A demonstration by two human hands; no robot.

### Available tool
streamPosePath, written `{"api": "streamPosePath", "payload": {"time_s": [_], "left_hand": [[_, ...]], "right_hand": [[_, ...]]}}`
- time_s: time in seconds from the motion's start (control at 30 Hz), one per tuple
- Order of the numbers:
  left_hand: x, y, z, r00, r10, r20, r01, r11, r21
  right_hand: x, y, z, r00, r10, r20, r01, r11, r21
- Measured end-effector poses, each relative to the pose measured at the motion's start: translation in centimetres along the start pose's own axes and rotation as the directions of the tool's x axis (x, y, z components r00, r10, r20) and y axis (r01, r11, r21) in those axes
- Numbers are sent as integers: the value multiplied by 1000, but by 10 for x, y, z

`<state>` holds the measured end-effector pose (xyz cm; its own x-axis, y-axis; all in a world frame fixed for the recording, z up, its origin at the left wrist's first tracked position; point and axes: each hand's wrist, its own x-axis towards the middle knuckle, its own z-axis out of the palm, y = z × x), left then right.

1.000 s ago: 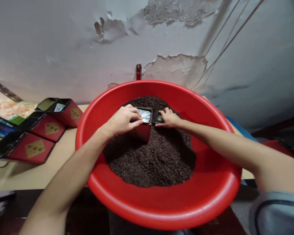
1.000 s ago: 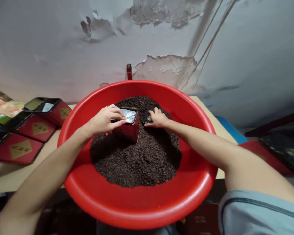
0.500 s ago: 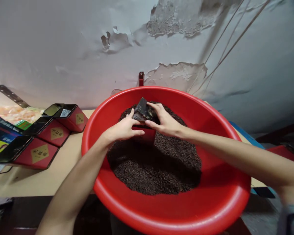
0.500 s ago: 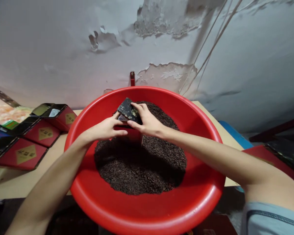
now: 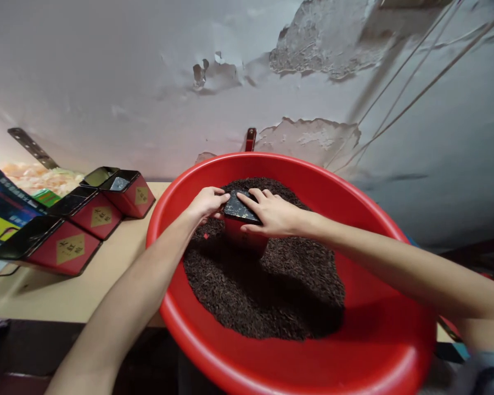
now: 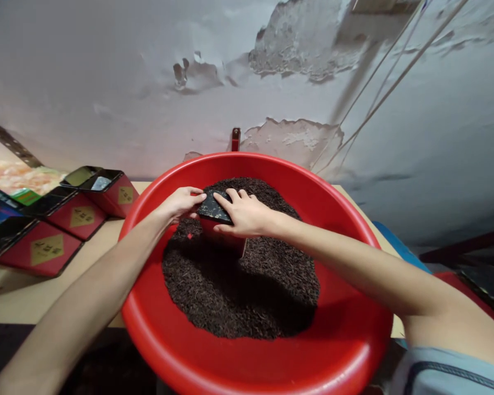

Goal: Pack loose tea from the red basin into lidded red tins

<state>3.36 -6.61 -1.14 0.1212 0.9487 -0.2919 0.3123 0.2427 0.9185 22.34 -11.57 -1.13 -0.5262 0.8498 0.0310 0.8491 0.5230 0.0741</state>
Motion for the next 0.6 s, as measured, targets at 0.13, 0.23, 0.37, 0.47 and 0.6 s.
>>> {"api": "streamPosePath", "payload": {"time_s": [0.13,0.23,0.37,0.47,0.6], "left_hand": [[-3,5,2,995,94,-30,-87,979,185],[-4,8,0,994,109,7,-108,970,216],[0,3,-3,995,94,43,-100,979,179],[7,-5,-6,991,129,28,-132,977,165],[8,-8,-12,972,225,66,-234,945,229]], "right_hand": [[3,2,-6,999,-37,17,38,999,-16],[12,3,-6,997,-44,68,38,996,85],[22,0,-1,998,47,36,-51,992,115],[25,-5,2,995,95,-7,-94,993,69],[10,-18,-5,989,141,-34,-138,987,76]]}}
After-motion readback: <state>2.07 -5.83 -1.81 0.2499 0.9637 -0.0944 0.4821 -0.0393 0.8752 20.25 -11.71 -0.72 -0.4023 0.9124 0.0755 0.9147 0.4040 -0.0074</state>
